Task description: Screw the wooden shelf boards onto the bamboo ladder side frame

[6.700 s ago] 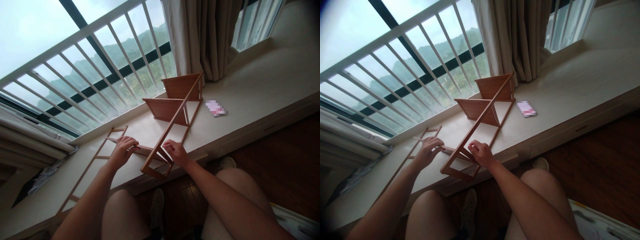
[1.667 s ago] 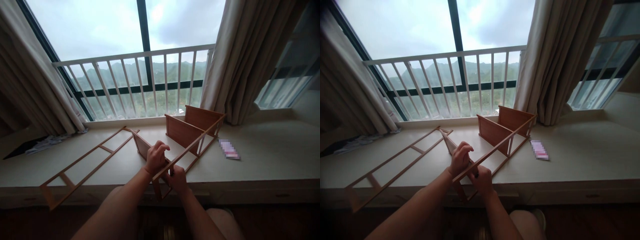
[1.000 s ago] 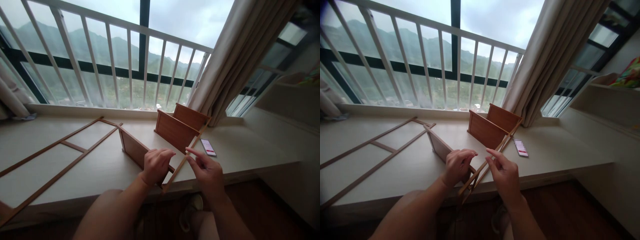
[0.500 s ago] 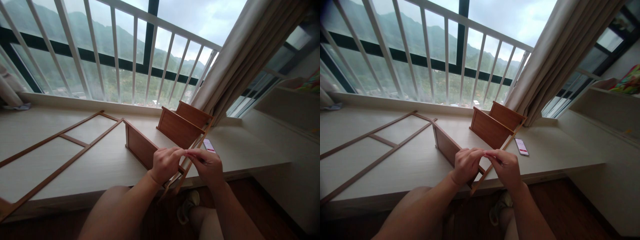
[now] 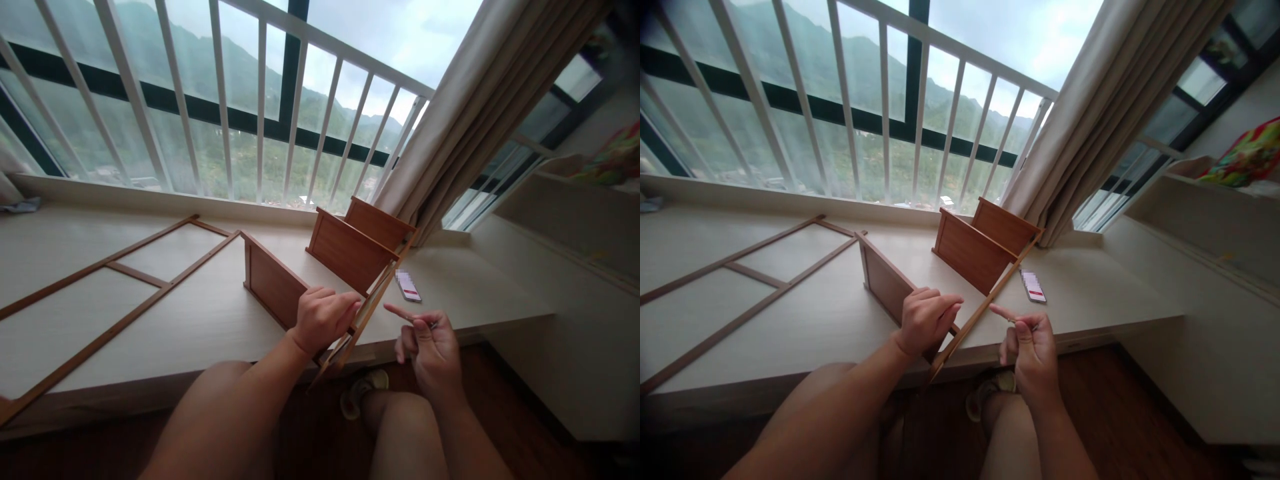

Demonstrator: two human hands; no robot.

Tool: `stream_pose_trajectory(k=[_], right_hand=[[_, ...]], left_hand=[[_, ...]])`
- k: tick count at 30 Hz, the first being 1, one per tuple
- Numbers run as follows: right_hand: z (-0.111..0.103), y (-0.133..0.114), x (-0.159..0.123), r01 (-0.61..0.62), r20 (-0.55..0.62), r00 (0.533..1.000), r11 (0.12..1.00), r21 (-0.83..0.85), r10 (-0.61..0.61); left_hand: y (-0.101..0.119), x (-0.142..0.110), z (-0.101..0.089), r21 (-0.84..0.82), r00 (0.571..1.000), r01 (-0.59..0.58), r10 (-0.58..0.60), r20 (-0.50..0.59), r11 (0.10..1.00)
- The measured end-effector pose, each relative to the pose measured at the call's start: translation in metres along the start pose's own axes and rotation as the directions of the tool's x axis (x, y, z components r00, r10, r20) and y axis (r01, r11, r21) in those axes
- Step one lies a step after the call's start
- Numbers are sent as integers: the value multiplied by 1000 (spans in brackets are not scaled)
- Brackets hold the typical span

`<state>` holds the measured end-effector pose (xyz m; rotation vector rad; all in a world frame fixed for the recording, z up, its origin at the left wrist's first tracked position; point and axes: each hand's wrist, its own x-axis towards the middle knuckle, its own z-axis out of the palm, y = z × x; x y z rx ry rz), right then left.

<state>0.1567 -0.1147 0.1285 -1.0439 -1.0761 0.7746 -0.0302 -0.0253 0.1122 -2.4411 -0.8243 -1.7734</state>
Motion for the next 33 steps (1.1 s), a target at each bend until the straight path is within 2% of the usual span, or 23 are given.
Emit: stream_pose_trajectory(k=[6,11,18,22,33], right_hand=[[-17,37,-39,-121,-93,986,979,166,137],[-24,67,-55,-188,-129,966,951,244,224],[-31,103,-63,-302,7,950,914,272,312],[-31,110,-60,-330,62,943,905,267,326],[-24,126,-56,-409,179,909,888,211,376]], left_hand=[[-4,-1,-1,38,995,-63,59,84,997],[-7,-2,2,109,993,-110,104,62,988],[-10,-4,-2,117,989,-118,106,98,986],[-11,-3,-3,121,989,-122,110,101,985],[-13,-5,-2,106,984,-178,177,14,978]])
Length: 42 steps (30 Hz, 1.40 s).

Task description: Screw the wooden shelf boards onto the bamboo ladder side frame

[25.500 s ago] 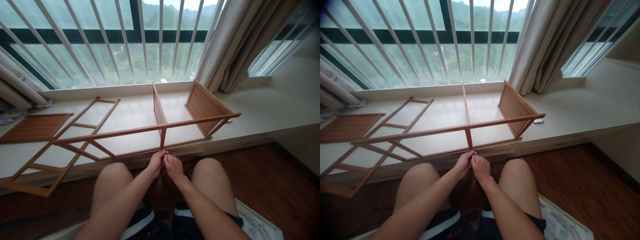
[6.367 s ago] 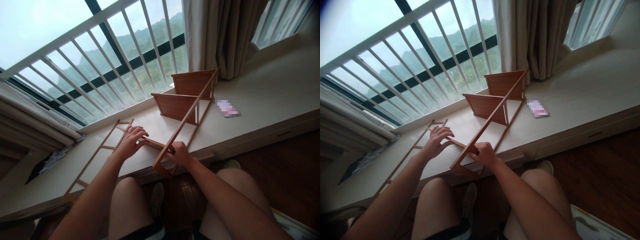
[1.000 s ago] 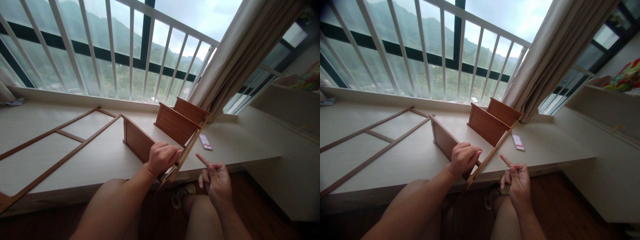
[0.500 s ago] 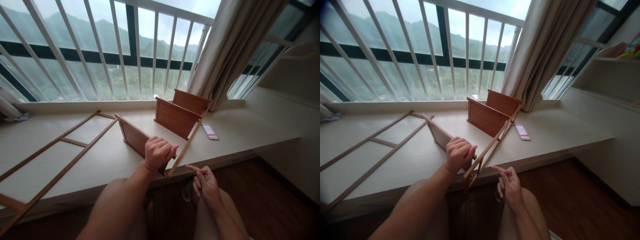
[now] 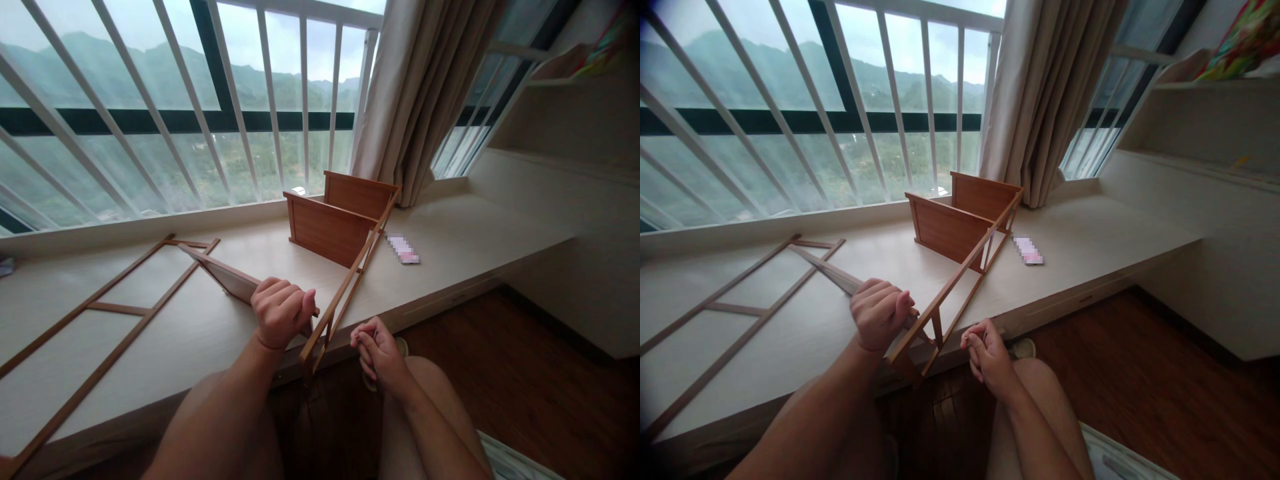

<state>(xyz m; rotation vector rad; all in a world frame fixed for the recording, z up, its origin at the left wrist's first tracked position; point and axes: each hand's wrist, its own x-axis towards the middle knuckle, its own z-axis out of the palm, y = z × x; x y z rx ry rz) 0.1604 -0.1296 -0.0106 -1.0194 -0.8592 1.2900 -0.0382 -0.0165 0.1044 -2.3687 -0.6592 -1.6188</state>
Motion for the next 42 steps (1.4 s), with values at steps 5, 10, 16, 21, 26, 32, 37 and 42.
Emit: stream_pose_trajectory(k=[5,10,16,21,26,32,37,42], right_hand=[[4,-2,0,-84,0,996,996,4,84],[2,-1,-1,-102,-20,995,992,-78,101],[-5,6,-1,22,-18,999,946,-322,-29],[-5,11,1,101,-48,990,912,-397,-130],[-6,18,2,73,-66,992,907,-415,-110],[-2,19,2,41,-35,998,913,-407,-61],[4,14,2,35,-3,999,932,-360,-38],[7,14,2,-9,-7,1000,957,-291,7]], left_hand=[[0,-1,2,-27,1000,-1,2,22,1000],[1,-4,3,-31,999,11,-10,41,999],[2,-1,-1,-44,994,27,-22,103,999],[4,2,-5,-75,987,47,-34,160,996],[5,4,-10,-68,974,76,-59,220,995],[4,6,-11,-52,956,91,-72,283,994],[3,6,-10,-51,956,99,-81,283,994],[4,7,-10,-56,953,112,-91,288,992]])
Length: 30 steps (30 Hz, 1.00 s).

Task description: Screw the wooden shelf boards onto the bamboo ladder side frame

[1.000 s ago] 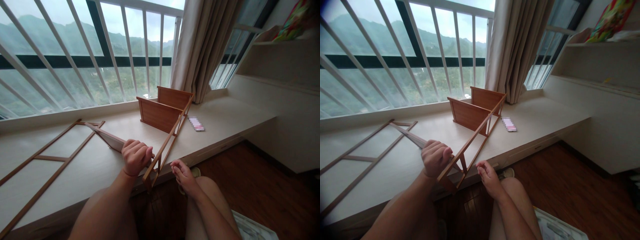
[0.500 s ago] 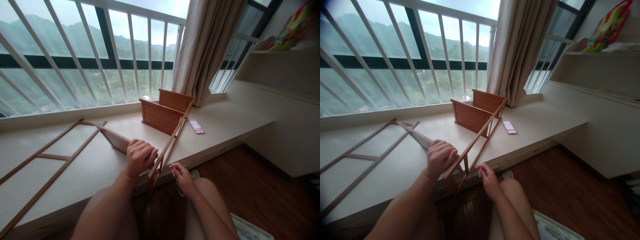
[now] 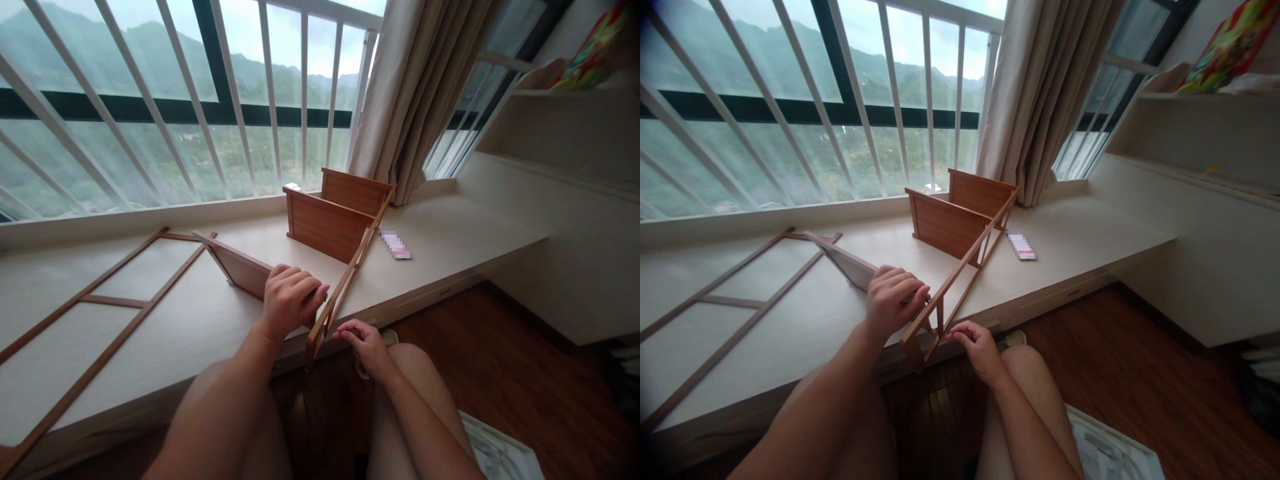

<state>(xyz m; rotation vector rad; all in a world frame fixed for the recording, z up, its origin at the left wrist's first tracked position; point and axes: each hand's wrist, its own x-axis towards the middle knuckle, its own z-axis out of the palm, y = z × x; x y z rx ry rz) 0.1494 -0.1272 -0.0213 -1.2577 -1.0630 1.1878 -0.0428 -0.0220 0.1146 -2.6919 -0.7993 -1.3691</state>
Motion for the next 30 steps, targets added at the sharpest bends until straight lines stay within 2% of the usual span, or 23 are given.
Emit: stream_pose_trajectory(k=[8,12,17,20,24,30], right_hand=[[3,4,-2,-37,-7,999,999,29,37],[4,-2,-6,-6,-37,999,999,41,7],[8,-30,-19,11,-129,991,982,190,14],[16,-56,-26,115,-171,984,933,342,-59],[33,-85,-27,205,-169,974,894,399,-148],[51,-96,-18,212,-200,970,876,434,-136]], left_hand=[[3,-1,0,-8,999,46,-46,-2,999],[4,-2,0,-31,998,62,-62,3,998],[3,-1,-3,-69,998,60,-58,27,996],[3,-1,-4,-99,998,47,-42,46,994],[4,-1,-3,-121,997,33,-25,70,992],[5,0,-3,-134,997,25,-16,70,991]])
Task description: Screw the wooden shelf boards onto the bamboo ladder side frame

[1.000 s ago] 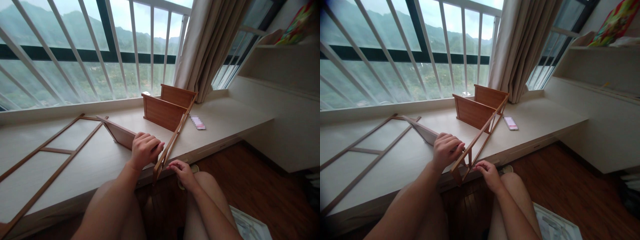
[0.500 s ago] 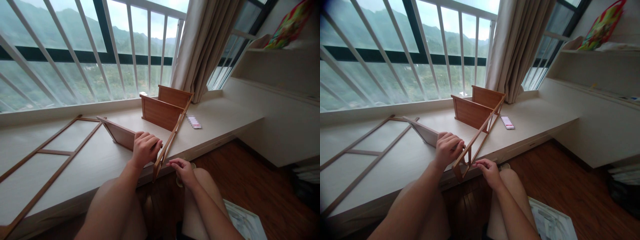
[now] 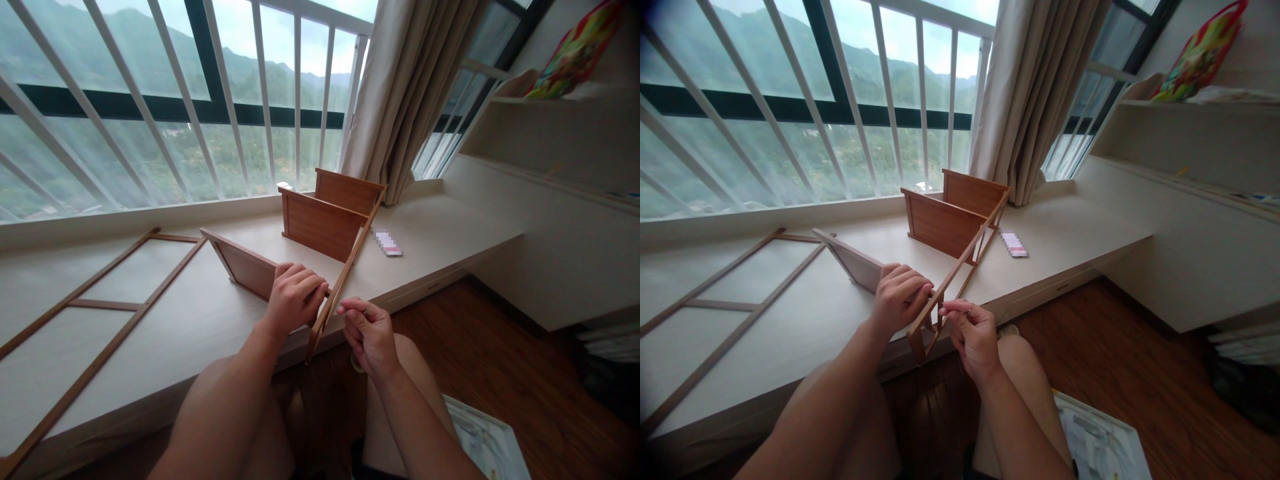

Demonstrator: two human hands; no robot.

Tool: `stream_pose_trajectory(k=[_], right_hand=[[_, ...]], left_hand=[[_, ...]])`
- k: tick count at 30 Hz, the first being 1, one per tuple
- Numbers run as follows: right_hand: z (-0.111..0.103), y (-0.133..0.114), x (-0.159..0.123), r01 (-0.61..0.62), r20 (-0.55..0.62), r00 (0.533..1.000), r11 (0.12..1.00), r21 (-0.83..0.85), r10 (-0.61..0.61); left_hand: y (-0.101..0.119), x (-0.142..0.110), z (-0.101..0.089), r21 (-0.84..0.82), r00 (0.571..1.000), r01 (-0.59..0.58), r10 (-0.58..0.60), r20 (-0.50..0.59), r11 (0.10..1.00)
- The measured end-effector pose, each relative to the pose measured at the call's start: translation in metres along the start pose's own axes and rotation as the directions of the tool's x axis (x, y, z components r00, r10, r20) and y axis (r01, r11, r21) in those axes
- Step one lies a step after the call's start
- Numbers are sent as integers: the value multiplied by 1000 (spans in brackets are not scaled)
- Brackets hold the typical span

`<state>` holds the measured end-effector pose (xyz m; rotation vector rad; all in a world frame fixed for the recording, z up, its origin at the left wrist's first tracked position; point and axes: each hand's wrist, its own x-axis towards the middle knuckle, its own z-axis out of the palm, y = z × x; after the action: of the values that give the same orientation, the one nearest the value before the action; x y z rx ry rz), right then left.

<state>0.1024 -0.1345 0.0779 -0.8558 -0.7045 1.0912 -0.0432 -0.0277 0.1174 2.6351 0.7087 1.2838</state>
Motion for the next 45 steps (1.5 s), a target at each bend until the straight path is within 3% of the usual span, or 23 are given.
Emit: stream_pose_trajectory(k=[12,19,26,33,39,45], right_hand=[[8,5,10,-8,27,1000,995,95,6],[11,5,15,-24,14,1000,999,36,23],[7,6,15,15,-54,998,985,-169,-25],[3,6,14,96,-86,985,887,-452,-150],[5,-1,16,134,-52,979,813,-566,-198],[4,-3,17,153,-30,977,794,-588,-210]], left_hand=[[0,1,-3,-7,999,5,-5,40,1000],[-1,-1,-3,-27,999,1,0,43,1000],[-2,1,-8,-45,996,-4,8,86,999],[-4,3,-21,-110,982,-53,72,176,993],[-10,3,-27,-141,975,-80,107,197,987],[-14,2,-25,-123,983,-86,104,153,989]])
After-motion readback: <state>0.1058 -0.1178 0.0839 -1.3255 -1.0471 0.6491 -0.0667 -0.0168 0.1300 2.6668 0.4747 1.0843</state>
